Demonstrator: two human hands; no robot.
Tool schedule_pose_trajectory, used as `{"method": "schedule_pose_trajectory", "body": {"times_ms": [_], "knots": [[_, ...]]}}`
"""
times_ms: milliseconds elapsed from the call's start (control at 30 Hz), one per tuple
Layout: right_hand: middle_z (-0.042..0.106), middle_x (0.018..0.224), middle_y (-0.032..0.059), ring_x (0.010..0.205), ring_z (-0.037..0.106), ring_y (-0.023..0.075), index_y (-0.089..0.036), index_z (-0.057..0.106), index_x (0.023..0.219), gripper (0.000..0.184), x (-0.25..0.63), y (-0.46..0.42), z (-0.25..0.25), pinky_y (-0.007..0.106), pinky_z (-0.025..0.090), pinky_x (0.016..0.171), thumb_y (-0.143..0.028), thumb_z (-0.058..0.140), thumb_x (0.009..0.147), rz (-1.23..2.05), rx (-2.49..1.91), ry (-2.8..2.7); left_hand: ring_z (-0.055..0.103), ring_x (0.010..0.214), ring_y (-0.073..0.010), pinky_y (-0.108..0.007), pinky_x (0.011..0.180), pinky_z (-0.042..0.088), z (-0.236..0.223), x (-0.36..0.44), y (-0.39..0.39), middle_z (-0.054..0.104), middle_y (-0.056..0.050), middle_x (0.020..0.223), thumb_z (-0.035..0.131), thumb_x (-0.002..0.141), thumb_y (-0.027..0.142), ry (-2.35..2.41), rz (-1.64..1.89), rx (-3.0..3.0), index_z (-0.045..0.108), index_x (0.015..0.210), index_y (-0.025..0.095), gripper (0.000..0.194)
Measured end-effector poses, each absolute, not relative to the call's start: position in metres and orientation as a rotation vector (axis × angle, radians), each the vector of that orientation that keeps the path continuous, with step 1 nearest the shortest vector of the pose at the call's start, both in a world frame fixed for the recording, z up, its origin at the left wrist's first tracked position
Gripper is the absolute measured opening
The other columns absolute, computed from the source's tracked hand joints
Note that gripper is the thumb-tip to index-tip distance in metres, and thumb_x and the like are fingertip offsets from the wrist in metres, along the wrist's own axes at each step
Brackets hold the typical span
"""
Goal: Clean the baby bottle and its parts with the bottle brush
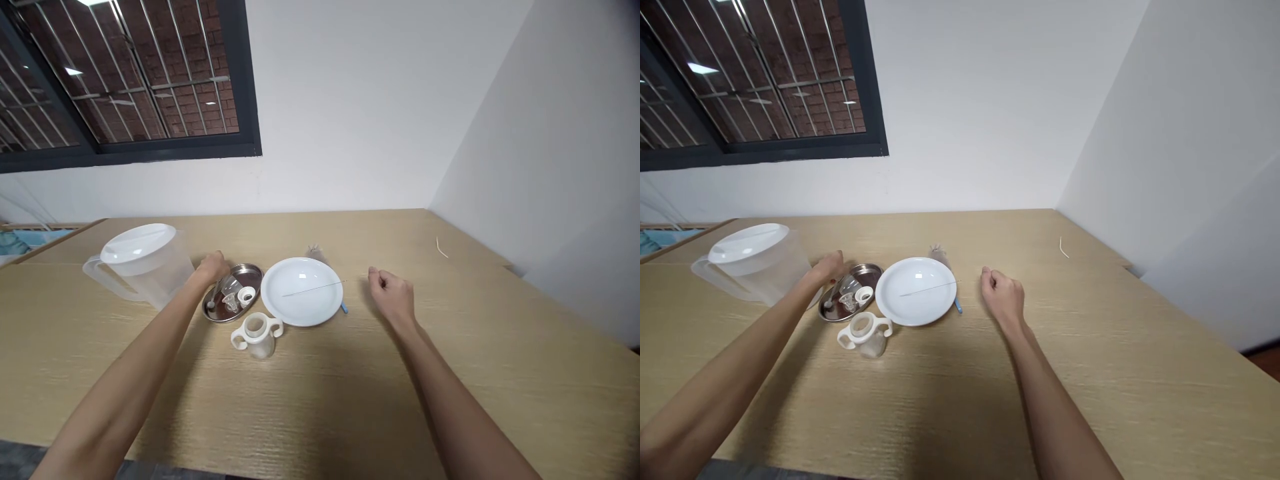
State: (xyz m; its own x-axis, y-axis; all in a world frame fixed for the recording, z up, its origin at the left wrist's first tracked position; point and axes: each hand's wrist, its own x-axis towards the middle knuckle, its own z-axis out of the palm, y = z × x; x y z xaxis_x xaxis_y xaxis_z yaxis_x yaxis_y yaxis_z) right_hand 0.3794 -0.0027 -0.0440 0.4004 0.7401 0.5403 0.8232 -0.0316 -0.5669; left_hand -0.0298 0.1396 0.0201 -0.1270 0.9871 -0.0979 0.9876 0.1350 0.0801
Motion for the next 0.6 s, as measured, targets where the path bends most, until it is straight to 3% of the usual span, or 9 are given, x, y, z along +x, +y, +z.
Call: {"method": "schedule_pose_trajectory", "body": {"times_ms": [600], "knots": [[0.040, 0.048, -0.0004, 0.050, 0.032, 0.0116, -0.022, 0.035, 0.050, 0.049, 0.379, -0.003, -0.043, 0.029, 0.025, 0.056, -0.050, 0.038, 0.090, -0.121, -1.802, -1.352, 0.064, 0.107, -0.0247, -0.046, 0.089, 0.056, 0.008, -0.035, 0.135, 0.062, -0.011, 0.125, 0.062, 0.095, 0.036, 2.306, 0.101, 1.990, 0.058, 0.127, 0.016, 0.037]]}}
